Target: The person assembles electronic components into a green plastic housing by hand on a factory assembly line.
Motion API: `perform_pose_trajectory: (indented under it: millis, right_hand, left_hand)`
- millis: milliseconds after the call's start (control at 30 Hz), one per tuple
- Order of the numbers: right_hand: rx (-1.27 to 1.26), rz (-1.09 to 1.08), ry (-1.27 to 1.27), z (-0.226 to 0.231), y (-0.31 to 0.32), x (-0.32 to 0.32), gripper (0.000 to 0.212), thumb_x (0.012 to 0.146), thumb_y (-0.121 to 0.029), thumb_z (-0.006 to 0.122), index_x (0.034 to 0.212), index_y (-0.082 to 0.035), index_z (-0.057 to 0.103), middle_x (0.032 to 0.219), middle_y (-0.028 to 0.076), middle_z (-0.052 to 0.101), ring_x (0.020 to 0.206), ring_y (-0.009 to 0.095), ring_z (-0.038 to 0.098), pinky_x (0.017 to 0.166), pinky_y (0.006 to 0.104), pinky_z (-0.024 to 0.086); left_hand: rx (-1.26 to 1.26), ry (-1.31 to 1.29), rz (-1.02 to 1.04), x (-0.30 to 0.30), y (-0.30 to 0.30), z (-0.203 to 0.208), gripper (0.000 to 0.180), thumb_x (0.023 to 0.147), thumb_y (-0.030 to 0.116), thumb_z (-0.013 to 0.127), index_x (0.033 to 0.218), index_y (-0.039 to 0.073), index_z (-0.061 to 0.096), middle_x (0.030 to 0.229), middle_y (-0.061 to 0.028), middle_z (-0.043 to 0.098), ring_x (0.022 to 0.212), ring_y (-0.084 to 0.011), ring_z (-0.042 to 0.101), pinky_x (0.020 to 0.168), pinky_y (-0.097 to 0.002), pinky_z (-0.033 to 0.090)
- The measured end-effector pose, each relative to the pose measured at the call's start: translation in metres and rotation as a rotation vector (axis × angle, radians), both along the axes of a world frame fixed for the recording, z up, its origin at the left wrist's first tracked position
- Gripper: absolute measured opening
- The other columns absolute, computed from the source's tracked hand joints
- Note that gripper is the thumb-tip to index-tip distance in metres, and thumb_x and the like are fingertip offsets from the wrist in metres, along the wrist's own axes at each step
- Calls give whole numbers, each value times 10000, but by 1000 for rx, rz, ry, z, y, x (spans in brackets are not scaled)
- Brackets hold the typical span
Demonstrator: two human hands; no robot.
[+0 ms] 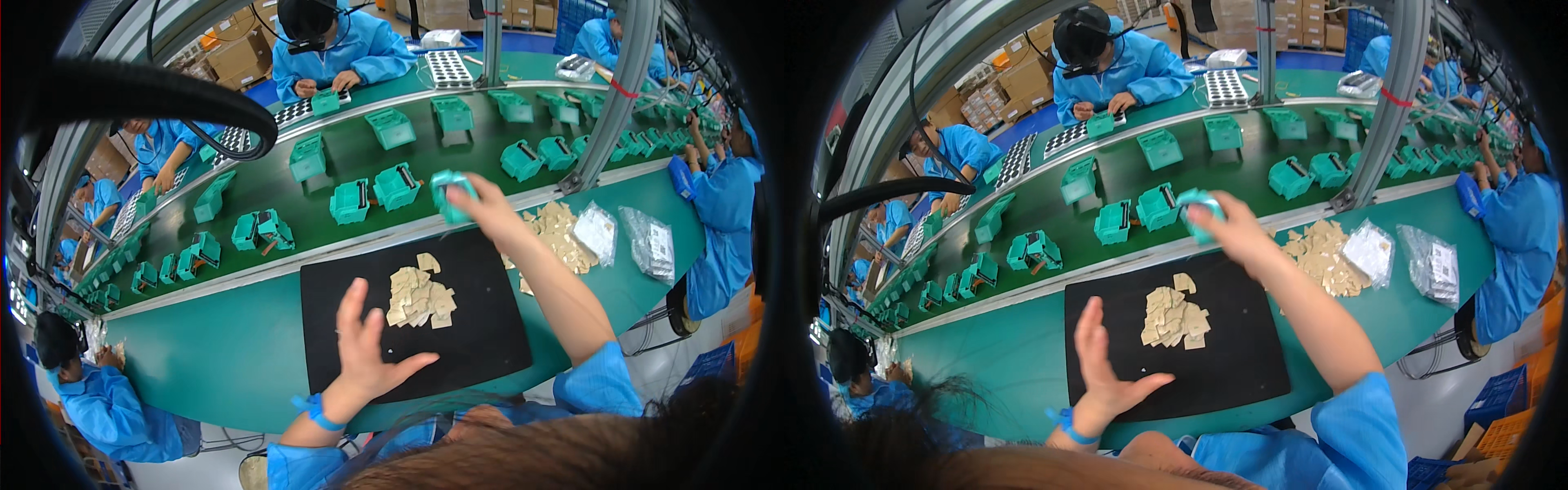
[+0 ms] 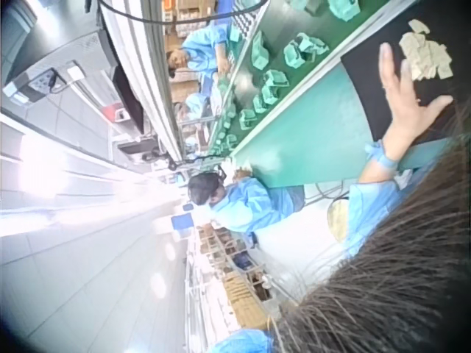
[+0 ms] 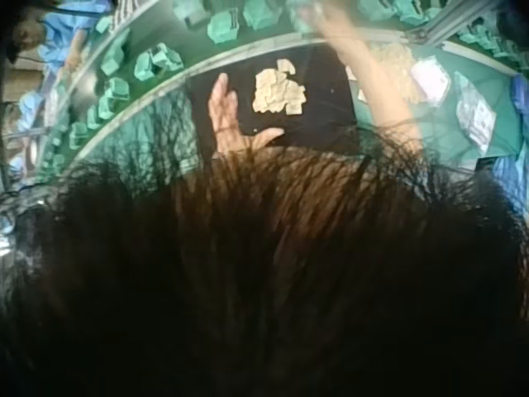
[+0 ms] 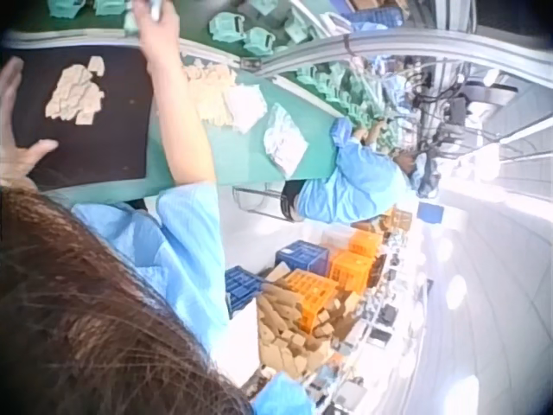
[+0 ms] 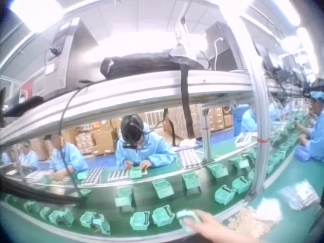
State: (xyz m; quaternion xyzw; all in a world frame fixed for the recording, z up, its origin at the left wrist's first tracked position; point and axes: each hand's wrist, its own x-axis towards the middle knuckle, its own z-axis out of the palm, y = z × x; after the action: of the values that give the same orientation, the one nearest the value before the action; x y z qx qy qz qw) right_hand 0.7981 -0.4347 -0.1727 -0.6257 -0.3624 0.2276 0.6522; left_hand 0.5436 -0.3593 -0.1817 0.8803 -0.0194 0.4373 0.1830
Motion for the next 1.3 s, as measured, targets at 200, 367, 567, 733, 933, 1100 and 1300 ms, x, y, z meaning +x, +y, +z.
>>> perform_pose_trajectory:
  millis: [200, 367, 567, 733, 933, 1100, 1300]
  right_hand:
    - [-324, -210, 72, -59, 48, 137, 554, 810, -442, 600, 1146, -8, 528, 995, 99, 601, 918, 216, 569, 787, 338, 438]
    - [-404, -609, -564, -38, 56, 105, 596, 797, -467, 583, 1152, 5, 505, 1137, 221, 498, 1051, 363, 497, 869, 406, 413]
    - [-307, -699, -974, -45, -23, 137, 400, 738, -237, 670, 1036, -3, 542, 1019, 202, 525, 923, 363, 528, 794, 416, 438]
    - [-536, -771, -884, -56, -72, 160, 340, 742, -193, 647, 1010, -6, 551, 996, 201, 522, 921, 365, 530, 785, 426, 443]
    - [-514, -860, -964, -65, -97, 170, 298, 728, -160, 638, 977, -15, 558, 1009, 207, 523, 924, 377, 535, 787, 444, 450]
    - [-582, -797, -884, -71, -92, 169, 281, 754, -181, 611, 979, -22, 556, 1046, 212, 526, 922, 378, 557, 777, 446, 466]
    - [-462, -750, -989, -51, -119, 134, 226, 752, -151, 617, 948, -51, 566, 955, 130, 552, 805, 295, 593, 698, 409, 478]
  left_hand:
    - [-939, -117, -737, 0, -2, 126, 914, 754, 592, 582, 1411, 118, 159, 1384, -249, 247, 1167, -401, 423, 909, -529, 416]
    - [-1051, -104, -1163, -14, -22, 166, 850, 833, 576, 479, 1433, 201, 8, 1389, -221, 280, 977, -409, 543, 798, -579, 459]
    - [-1351, -332, -1116, -3, -36, 150, 835, 832, 506, 530, 1418, 207, 16, 1337, -161, 370, 694, -321, 578, 656, -554, 482]
    - [-1158, -477, -1409, -8, -41, 142, 573, 833, 366, 605, 1297, 138, 358, 1152, -122, 507, 746, -263, 573, 644, -398, 482]
    - [-904, -402, -1392, -42, -32, 129, 398, 899, 272, 548, 1230, 114, 390, 1002, -85, 556, 875, -184, 554, 626, -269, 477]
    - [-528, -468, -1652, -3, -10, 91, 303, 885, 199, 526, 1148, 63, 459, 986, -94, 556, 875, -186, 559, 651, -289, 479]
    - [-34, -141, -1419, 13, 3, 30, 278, 869, 183, 518, 1114, 54, 482, 983, -100, 555, 880, -191, 560, 668, -294, 477]
